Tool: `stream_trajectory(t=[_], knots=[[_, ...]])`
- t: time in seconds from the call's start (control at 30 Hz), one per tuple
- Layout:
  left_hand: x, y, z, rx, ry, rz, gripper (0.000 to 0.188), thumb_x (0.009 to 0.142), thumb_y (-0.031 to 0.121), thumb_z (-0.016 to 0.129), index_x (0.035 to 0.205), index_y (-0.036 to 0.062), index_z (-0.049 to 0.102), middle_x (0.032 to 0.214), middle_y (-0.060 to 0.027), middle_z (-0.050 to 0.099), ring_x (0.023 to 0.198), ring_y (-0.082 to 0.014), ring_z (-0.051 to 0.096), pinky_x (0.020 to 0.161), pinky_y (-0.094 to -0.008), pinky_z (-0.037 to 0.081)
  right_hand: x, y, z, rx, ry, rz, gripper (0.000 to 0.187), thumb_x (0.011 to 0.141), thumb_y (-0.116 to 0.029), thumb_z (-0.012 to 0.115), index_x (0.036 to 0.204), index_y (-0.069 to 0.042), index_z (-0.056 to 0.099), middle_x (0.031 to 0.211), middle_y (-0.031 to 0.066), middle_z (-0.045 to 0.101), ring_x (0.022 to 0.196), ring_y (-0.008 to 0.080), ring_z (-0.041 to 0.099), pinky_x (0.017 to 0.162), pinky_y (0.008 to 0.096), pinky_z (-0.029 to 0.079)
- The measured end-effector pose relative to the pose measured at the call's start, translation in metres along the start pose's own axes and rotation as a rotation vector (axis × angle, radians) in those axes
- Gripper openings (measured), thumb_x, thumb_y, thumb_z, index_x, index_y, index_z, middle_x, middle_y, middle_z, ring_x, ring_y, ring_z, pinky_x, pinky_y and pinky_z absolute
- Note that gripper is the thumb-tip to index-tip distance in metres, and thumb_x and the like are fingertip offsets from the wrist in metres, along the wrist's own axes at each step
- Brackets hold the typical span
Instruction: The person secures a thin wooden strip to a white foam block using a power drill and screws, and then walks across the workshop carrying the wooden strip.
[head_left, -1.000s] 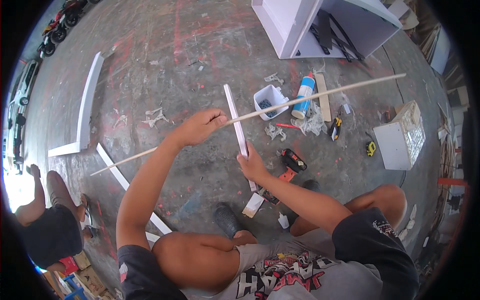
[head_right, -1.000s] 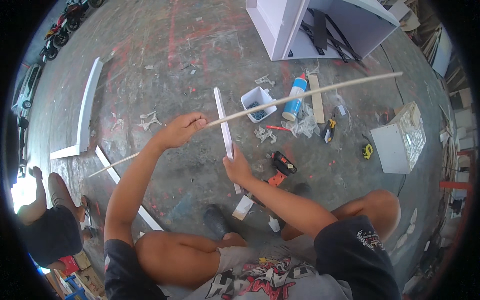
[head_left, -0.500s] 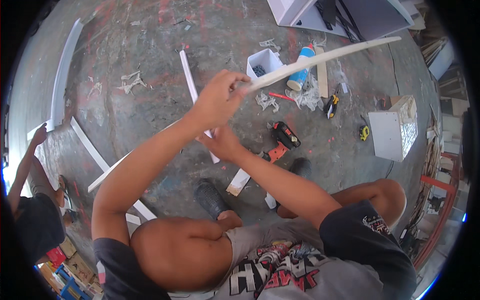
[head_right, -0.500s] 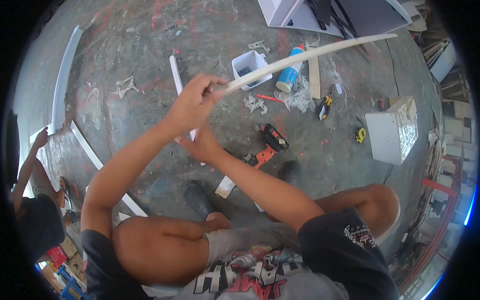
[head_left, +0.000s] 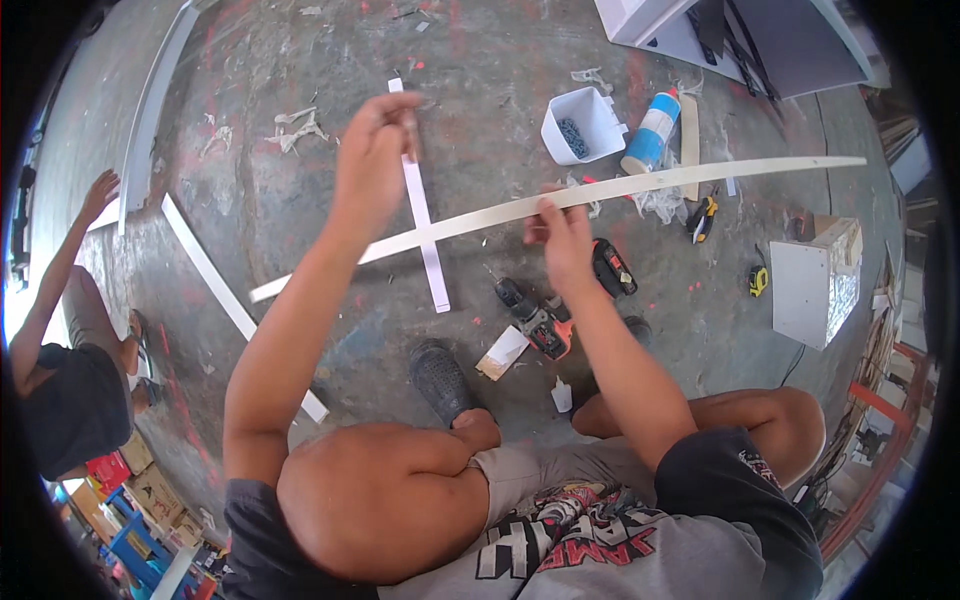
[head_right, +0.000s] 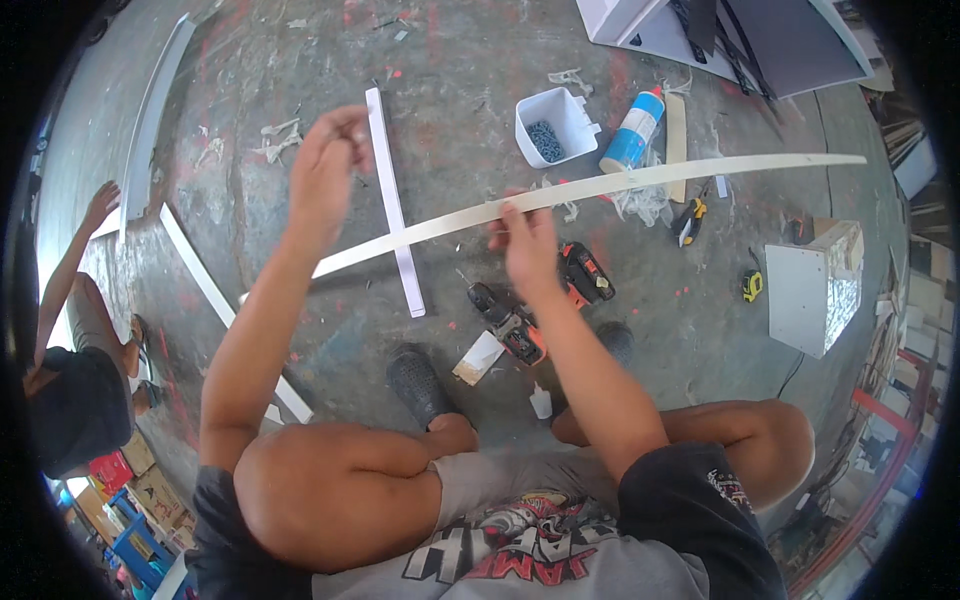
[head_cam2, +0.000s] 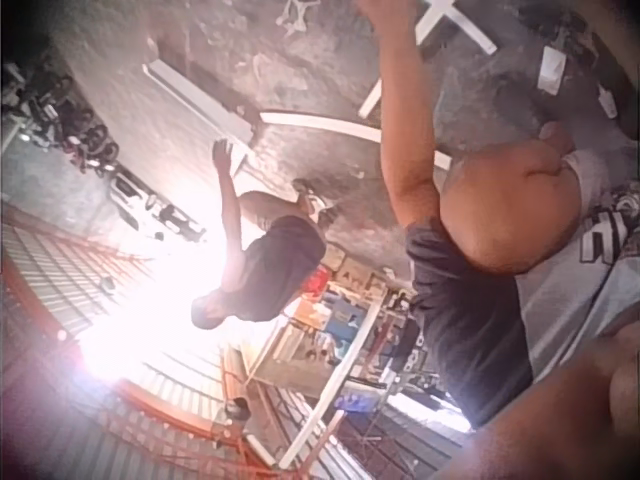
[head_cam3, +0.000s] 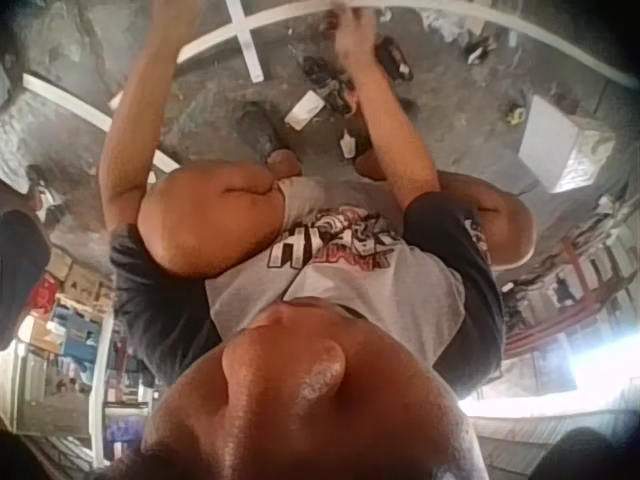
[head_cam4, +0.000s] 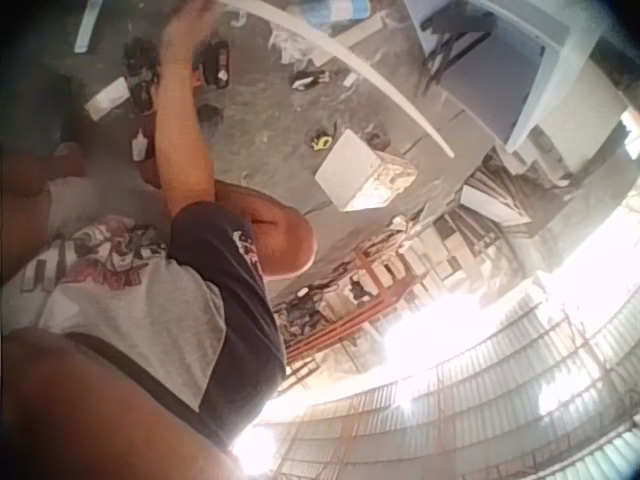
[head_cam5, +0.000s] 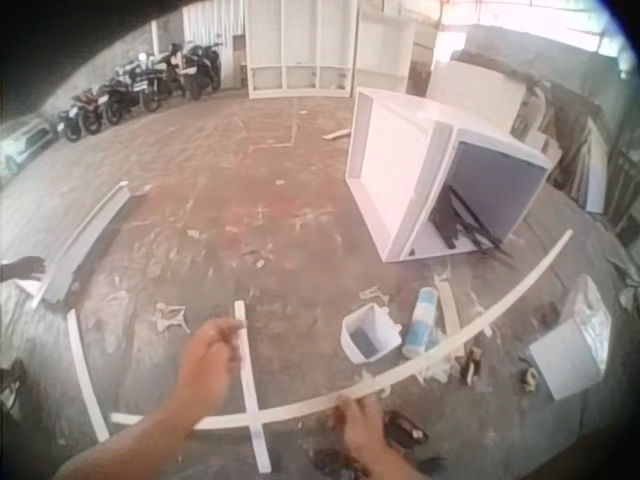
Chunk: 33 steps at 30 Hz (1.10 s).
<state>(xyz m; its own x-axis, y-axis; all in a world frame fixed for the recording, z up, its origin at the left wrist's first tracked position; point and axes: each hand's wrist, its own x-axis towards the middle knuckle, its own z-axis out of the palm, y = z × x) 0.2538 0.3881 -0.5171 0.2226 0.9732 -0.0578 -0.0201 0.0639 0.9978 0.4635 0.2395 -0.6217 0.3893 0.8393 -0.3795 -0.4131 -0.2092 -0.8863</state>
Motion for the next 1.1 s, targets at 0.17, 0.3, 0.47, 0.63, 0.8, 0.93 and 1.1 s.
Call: stream_trajectory(t=[0.17,0.3,0.47,0.63,0.8,0.93,1.1], knots=[[-0.042,-0.064,-0.087,0.016,0.239,-0.125,0.038,0.091,-0.006,0.037,0.123,-0.0058,0.056,0.100,-0.0079,0.059,0.082,-0.0157,0.060,0.076,-0.0303,0.054,0.044,-0.018,-0.067,-0.060,-0.026,0.033,0.035,0.102,-0.016,0.060,0.131,0.001,0.052,0.104,0.0083,0.065,0.083,0.0145,0.066,0.064,0.0287,0.058],[-0.081,-0.103,-0.118,-0.121,0.378,-0.167,0.032,0.097,-0.006,0.037,0.125,-0.0062,0.054,0.109,-0.0126,0.062,0.100,-0.0210,0.065,0.093,-0.0364,0.057,0.062,-0.029,-0.097,-0.055,-0.003,0.121,0.035,0.101,-0.017,0.063,0.130,0.000,0.053,0.106,0.0098,0.067,0.086,0.0161,0.068,0.070,0.0302,0.060],[-0.101,-0.110,-0.134,-0.078,0.385,-0.178,0.030,0.103,0.007,0.052,0.130,-0.0060,0.052,0.122,-0.0171,0.064,0.113,-0.0256,0.065,0.101,-0.0378,0.055,0.083,-0.035,-0.144,-0.172,0.070,0.240,0.028,0.101,-0.020,0.065,0.122,-0.003,0.060,0.099,0.0039,0.067,0.087,0.0127,0.066,0.074,0.0294,0.057],[-0.109,-0.110,-0.135,-0.019,0.347,-0.184,0.032,0.105,0.014,0.056,0.131,-0.0038,0.056,0.128,-0.0168,0.065,0.115,-0.0231,0.065,0.101,-0.0362,0.054,0.093,-0.049,-0.142,-0.332,0.106,0.296,0.023,0.100,-0.024,0.066,0.110,-0.003,0.064,0.092,0.0038,0.068,0.078,0.0117,0.066,0.060,0.0239,0.049],[-0.115,-0.129,-0.098,0.042,0.212,-0.240,0.028,0.105,0.012,0.054,0.127,-0.0037,0.060,0.125,-0.0137,0.069,0.113,-0.0203,0.066,0.103,-0.0331,0.051,0.092,-0.048,-0.143,-0.931,-0.085,0.419,0.042,0.098,-0.044,0.065,0.089,-0.004,0.069,0.078,0.0005,0.064,0.070,0.0083,0.059,0.053,0.0269,0.042],[-0.112,-0.145,-0.071,-0.029,0.127,-0.174,0.028,0.106,0.012,0.053,0.128,-0.0044,0.058,0.128,-0.0141,0.067,0.116,-0.0209,0.065,0.105,-0.0334,0.049,0.089,-0.055,-0.130,-1.235,-0.160,0.366,0.047,0.097,-0.048,0.063,0.078,-0.005,0.068,0.072,0.0033,0.064,0.071,0.0151,0.063,0.056,0.0336,0.047],[-0.122,-0.156,-0.066,-0.048,0.131,-0.208,0.024,0.106,0.011,0.052,0.124,-0.0038,0.060,0.128,-0.0138,0.067,0.118,-0.0202,0.064,0.107,-0.0327,0.047,0.044,-0.062,-0.051,-1.726,-0.484,-0.109,0.025,0.090,-0.031,0.065,0.104,-0.011,0.071,0.092,0.0142,0.071,0.089,0.0380,0.068,0.076,0.0495,0.052]])
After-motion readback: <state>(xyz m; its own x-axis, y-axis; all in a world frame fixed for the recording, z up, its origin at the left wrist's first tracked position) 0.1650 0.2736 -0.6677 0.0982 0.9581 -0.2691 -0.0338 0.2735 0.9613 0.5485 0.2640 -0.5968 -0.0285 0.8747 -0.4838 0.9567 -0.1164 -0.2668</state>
